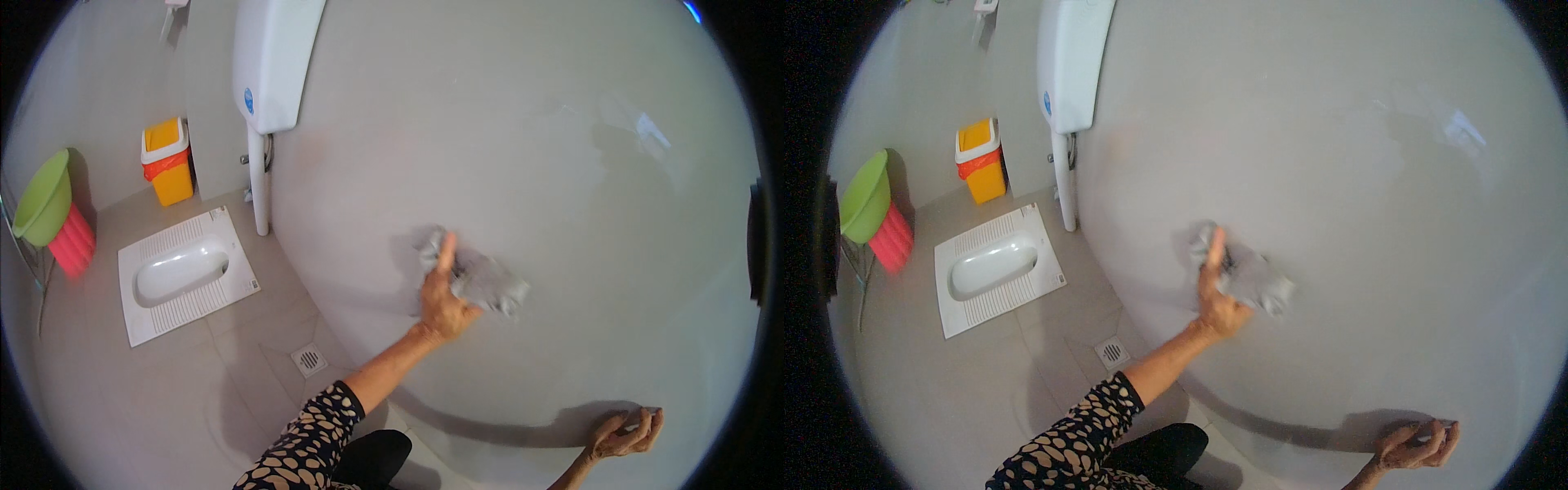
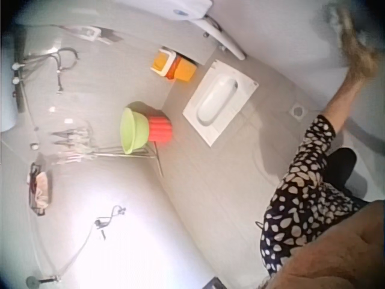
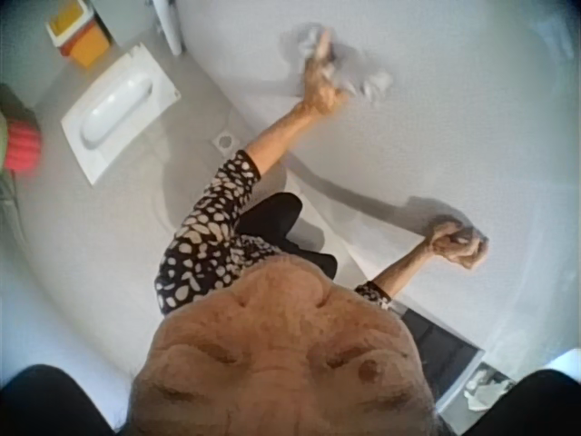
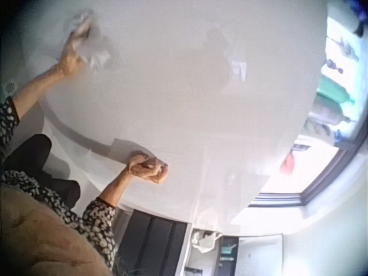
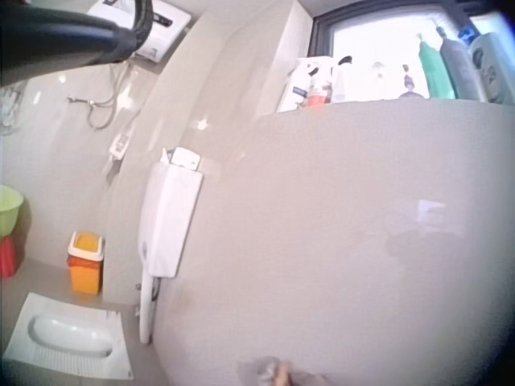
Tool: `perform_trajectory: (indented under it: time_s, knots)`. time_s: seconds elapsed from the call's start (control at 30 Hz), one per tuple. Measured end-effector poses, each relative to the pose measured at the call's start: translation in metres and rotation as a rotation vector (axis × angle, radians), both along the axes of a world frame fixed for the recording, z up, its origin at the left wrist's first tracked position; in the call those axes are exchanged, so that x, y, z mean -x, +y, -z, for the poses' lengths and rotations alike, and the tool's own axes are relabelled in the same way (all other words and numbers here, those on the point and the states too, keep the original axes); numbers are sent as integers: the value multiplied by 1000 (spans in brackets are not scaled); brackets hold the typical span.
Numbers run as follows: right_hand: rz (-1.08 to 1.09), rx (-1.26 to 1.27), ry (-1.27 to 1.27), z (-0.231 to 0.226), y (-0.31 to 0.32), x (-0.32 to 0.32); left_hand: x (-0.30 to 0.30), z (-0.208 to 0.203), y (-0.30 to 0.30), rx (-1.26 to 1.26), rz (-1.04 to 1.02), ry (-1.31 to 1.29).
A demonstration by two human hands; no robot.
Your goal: The person wipes a bathroom wall with a cloth, then rinses and wrings the cloth in a sink. They continue wiping the wall and window sill, repeatedly rinsing and wringing the cloth to clean the surfaces.
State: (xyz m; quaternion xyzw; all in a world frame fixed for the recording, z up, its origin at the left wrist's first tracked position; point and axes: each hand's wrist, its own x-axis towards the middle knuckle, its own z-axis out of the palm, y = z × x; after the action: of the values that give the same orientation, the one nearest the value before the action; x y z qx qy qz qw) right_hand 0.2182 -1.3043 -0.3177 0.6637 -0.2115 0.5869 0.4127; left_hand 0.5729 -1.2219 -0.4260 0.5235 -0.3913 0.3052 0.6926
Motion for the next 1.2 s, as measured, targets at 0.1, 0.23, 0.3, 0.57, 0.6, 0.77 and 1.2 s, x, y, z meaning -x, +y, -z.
perform_trajectory:
  time_s: [0.1,0.23,0.3,0.57,0.6,0.77,1.2]
  knots:
    - [61,17,28,1,-1,5,-61,3,9,41,-152,13]
    - [129,27,82,-3,5,9,-133,19,19,-8,-122,407]
    - [122,44,87,-7,7,10,-164,27,19,70,-174,526]
    - [74,30,69,-5,6,-2,-155,48,23,78,-116,772]
    - [74,31,63,-5,7,-3,-135,54,19,59,-105,696]
    - [78,68,82,-9,9,-1,13,71,2,-61,-19,577]
    - [106,183,115,-14,5,4,91,88,1,-168,10,211]
